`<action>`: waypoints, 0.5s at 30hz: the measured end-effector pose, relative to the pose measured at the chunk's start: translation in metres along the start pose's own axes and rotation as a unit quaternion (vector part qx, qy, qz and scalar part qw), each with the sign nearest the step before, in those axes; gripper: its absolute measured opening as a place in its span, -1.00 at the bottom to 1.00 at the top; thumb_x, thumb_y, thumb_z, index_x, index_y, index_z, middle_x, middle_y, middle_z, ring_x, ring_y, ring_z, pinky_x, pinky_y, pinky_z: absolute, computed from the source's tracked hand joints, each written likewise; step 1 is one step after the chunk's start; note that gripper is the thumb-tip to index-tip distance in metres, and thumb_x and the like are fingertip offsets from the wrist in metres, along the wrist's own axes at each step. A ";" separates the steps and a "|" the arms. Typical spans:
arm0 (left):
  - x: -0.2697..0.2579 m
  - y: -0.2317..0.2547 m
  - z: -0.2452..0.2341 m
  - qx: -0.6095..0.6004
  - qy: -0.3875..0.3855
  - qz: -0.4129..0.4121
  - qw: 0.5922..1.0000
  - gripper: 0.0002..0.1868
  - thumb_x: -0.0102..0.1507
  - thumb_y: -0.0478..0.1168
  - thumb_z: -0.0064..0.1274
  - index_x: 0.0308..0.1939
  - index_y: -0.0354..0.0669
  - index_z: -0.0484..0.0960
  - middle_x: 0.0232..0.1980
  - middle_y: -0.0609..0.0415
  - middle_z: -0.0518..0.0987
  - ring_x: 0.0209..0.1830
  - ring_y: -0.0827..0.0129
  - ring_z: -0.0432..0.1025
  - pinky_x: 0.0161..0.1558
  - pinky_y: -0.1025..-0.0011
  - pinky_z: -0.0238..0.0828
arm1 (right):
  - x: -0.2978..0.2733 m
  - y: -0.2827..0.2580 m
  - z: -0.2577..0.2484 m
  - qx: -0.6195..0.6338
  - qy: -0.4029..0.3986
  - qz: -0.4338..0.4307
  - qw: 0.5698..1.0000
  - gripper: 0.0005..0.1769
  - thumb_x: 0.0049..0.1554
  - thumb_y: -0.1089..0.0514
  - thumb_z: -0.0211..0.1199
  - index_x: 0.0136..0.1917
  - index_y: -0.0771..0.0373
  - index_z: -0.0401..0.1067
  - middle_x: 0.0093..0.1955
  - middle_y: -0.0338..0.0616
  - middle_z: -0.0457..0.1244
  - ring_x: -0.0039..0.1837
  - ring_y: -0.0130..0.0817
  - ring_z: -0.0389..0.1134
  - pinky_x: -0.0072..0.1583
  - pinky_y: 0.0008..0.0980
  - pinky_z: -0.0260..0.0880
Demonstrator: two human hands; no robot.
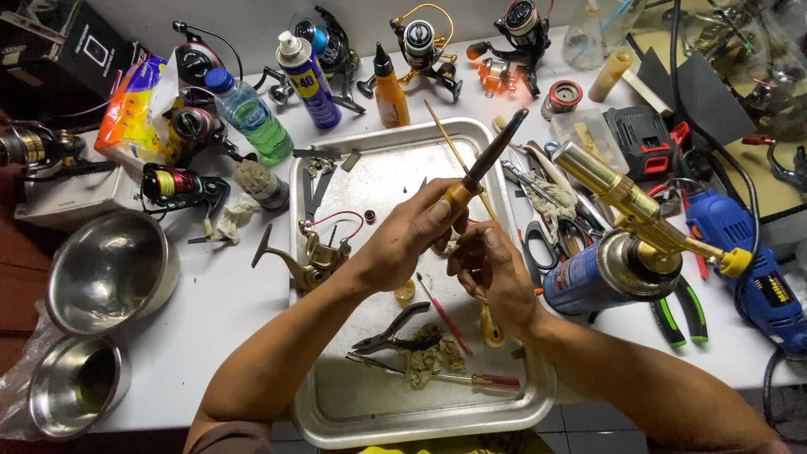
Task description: The person is disassembling, cleaning, and repairing a fishing reel using pliers, a blow torch, and other small tools on a workbench.
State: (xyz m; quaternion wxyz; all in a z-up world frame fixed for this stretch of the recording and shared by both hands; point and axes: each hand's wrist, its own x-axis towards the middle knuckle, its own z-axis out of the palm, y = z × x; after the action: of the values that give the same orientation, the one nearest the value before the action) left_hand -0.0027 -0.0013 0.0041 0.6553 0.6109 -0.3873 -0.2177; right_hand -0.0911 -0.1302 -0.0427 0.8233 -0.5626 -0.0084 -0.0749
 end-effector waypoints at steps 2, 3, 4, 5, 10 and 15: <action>0.000 0.001 0.000 0.005 0.002 0.000 1.000 -0.47 0.29 0.05 -0.41 0.20 -0.19 0.29 -0.35 -0.06 0.42 -0.46 0.41 0.27 -0.44 0.45 0.27 | 0.000 -0.001 0.001 0.001 0.003 0.000 1.000 -0.61 0.21 -0.10 -0.30 -0.03 0.24 0.16 -0.39 0.09 0.22 -0.49 -0.49 0.11 -0.55 -0.72 -0.02; -0.001 0.002 0.000 0.011 0.005 -0.001 1.000 -0.48 0.29 0.05 -0.39 0.20 -0.19 0.30 -0.35 -0.06 0.43 -0.45 0.41 0.28 -0.39 0.43 0.30 | 0.000 -0.001 0.001 0.003 0.006 0.001 1.000 -0.61 0.21 -0.09 -0.30 -0.03 0.25 0.16 -0.39 0.10 0.22 -0.50 -0.49 0.11 -0.55 -0.71 -0.02; -0.001 0.003 -0.001 0.010 0.006 -0.001 1.000 -0.48 0.29 0.05 -0.39 0.20 -0.19 0.30 -0.35 -0.06 0.43 -0.45 0.41 0.28 -0.39 0.43 0.30 | 0.000 0.000 0.000 0.002 0.006 0.001 1.000 -0.61 0.21 -0.09 -0.30 -0.03 0.25 0.16 -0.39 0.10 0.22 -0.50 -0.49 0.11 -0.55 -0.71 -0.02; -0.002 0.004 -0.001 0.020 0.008 -0.002 1.000 -0.48 0.29 0.05 -0.38 0.20 -0.19 0.30 -0.34 -0.06 0.44 -0.44 0.41 0.29 -0.38 0.42 0.31 | 0.000 0.000 0.000 0.003 0.006 0.001 1.000 -0.60 0.21 -0.09 -0.30 -0.03 0.25 0.16 -0.39 0.10 0.22 -0.50 -0.49 0.12 -0.54 -0.72 -0.01; -0.002 0.005 -0.001 0.034 0.016 -0.005 0.999 -0.47 0.28 0.06 -0.38 0.20 -0.19 0.30 -0.33 -0.07 0.45 -0.44 0.39 0.29 -0.35 0.39 0.32 | 0.000 -0.001 0.001 0.001 0.007 0.003 1.000 -0.59 0.21 -0.10 -0.30 -0.05 0.25 0.17 -0.40 0.10 0.22 -0.51 -0.49 0.12 -0.55 -0.72 -0.02; -0.002 0.008 0.000 0.041 0.021 0.001 0.999 -0.49 0.29 0.03 -0.38 0.19 -0.20 0.31 -0.34 -0.07 0.44 -0.44 0.37 0.30 -0.32 0.35 0.33 | 0.000 0.001 0.001 0.000 0.009 0.003 1.000 -0.59 0.20 -0.10 -0.30 -0.04 0.25 0.17 -0.40 0.09 0.22 -0.51 -0.50 0.12 -0.54 -0.72 -0.03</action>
State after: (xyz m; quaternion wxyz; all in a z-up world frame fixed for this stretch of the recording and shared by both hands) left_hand -0.0050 0.0013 0.0111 0.6381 0.6412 -0.3824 -0.1882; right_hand -0.0906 -0.1288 -0.0428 0.8237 -0.5618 0.0009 -0.0772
